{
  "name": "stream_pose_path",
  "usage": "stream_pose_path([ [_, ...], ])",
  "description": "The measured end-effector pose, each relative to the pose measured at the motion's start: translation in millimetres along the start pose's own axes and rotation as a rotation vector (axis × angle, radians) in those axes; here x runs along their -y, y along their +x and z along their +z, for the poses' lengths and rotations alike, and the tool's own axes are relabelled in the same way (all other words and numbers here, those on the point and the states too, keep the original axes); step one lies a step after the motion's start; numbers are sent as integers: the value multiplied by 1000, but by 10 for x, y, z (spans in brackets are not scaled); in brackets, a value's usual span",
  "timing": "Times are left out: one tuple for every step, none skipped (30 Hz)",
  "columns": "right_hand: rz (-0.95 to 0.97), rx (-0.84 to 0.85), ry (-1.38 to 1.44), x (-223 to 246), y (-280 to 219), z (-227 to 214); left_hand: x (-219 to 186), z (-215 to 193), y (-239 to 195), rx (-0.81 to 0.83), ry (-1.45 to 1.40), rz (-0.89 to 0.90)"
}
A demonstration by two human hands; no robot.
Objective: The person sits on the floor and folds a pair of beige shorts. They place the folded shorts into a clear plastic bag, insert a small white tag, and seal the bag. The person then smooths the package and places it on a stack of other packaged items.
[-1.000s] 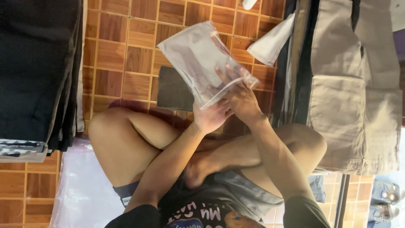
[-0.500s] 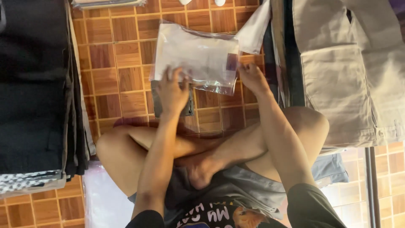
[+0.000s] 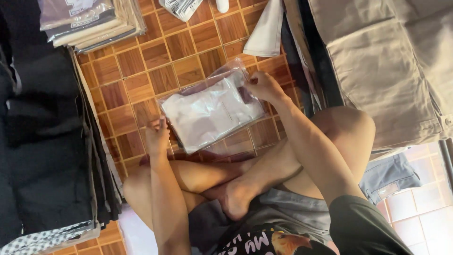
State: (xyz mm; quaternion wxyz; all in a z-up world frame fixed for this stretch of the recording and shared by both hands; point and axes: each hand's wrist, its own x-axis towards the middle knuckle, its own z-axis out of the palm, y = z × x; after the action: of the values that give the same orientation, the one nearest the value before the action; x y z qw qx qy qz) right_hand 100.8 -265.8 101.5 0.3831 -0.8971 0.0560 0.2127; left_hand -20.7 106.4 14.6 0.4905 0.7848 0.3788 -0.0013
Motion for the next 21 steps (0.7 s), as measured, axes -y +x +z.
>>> stream_pose_path([
  [-1,9,-6,1,9,-26,-77,12,-17,-5,-3,-10],
  [104,204,111,6,17,-50,-155,18,-31,16,105,7],
  [207,401,227,26,40,-66,-230,11,-40,32,211,21],
  [204,414,217,-251,253,135,-271,43,-17,24,207,9],
  [111,133,288,-533,460,332,-311,81,6,61,218,9],
  [14,-147,357,-818,663,527,-349,118,28,98,227,9],
  [12,-141,347,-802,669,540,-334,167,75,96,220,1],
  [-20,-178,350,-789,674,550,-320,219,120,91,113,64],
  [-51,-214,353,-778,673,563,-306,268,161,85,9,127],
  [-52,-207,344,-599,590,472,-518,166,-48,83,2,118],
  [-48,-145,552,-408,518,384,-756,56,-229,109,-76,78],
  [-42,-80,759,-217,445,293,-996,-53,-411,135,-153,37],
  [-45,-78,756,-71,308,171,-934,-52,-343,134,-157,36],
  [-130,-51,785,75,171,51,-871,-51,-274,163,-287,121],
  [-216,-20,813,224,35,-58,-800,-59,-209,190,-415,206],
  [-218,-15,810,199,-12,-205,-889,-110,-230,185,-419,203],
  [-326,58,815,171,-64,-349,-970,-168,-266,184,-499,208],
  [-433,132,819,143,-113,-494,-1052,-226,-301,183,-579,212],
  [-431,137,815,256,-284,-634,-1064,-324,-350,180,-582,207],
  [-554,112,649,371,-457,-778,-1080,-423,-401,233,-540,359],
  [-680,81,477,500,-612,-947,-1124,-508,-434,283,-499,518],
])
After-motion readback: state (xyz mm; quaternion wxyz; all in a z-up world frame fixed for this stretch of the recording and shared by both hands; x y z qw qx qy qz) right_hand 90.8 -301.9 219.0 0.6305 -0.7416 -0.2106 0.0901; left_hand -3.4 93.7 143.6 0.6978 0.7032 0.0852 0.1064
